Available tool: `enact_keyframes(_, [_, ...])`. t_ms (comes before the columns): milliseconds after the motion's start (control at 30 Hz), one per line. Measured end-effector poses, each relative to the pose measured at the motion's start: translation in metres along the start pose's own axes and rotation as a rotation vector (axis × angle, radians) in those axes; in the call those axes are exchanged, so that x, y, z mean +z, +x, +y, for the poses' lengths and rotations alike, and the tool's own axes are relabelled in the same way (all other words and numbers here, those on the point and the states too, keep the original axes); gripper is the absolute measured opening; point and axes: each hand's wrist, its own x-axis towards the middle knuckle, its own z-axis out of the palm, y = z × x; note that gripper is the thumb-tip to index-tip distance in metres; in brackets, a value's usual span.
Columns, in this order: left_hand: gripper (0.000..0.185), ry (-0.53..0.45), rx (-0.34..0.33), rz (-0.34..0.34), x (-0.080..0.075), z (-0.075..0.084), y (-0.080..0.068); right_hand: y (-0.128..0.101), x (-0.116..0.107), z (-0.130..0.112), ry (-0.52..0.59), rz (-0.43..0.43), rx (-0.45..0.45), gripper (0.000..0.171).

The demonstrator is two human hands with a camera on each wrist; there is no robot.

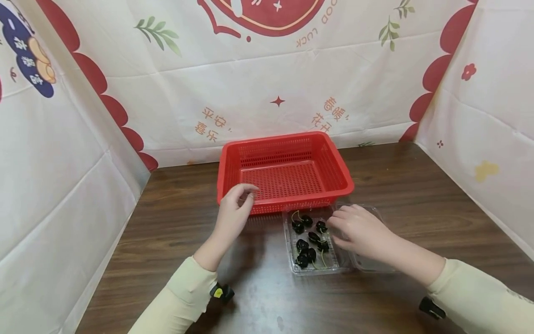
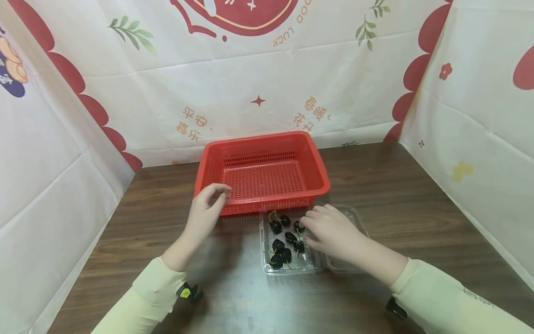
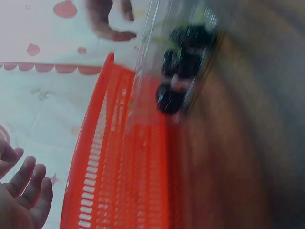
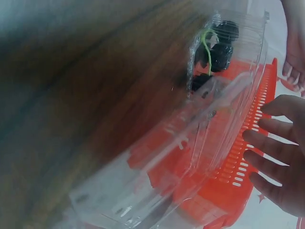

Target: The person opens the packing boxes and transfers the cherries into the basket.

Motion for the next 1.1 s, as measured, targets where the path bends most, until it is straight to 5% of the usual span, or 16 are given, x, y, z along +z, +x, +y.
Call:
enact_keyframes(400, [0.02, 0.253, 0.077, 0.137, -0.014, -0.006, 0.027, 0.01, 0.008, 0.007, -0.116, -0.107, -0.103, 0.022])
enact_keyframes(700, [0.026, 0.42, 0.097, 0.193, -0.019, -0.029, 0.052, 0.013, 0.015, 0.011, -0.128, -0.13, -0.118, 0.022])
enact_keyframes(900, [0.032, 0.512, 0.006, 0.187, -0.023, -0.041, 0.067, 0.014, 0.019, 0.012, -0.148, -0.128, -0.138, 0.02])
enact_keyframes(1100, [0.05, 0.535, -0.207, 0.127, -0.024, -0.053, 0.076, 0.016, 0.021, 0.013, -0.163, -0.13, -0.15, 0.021])
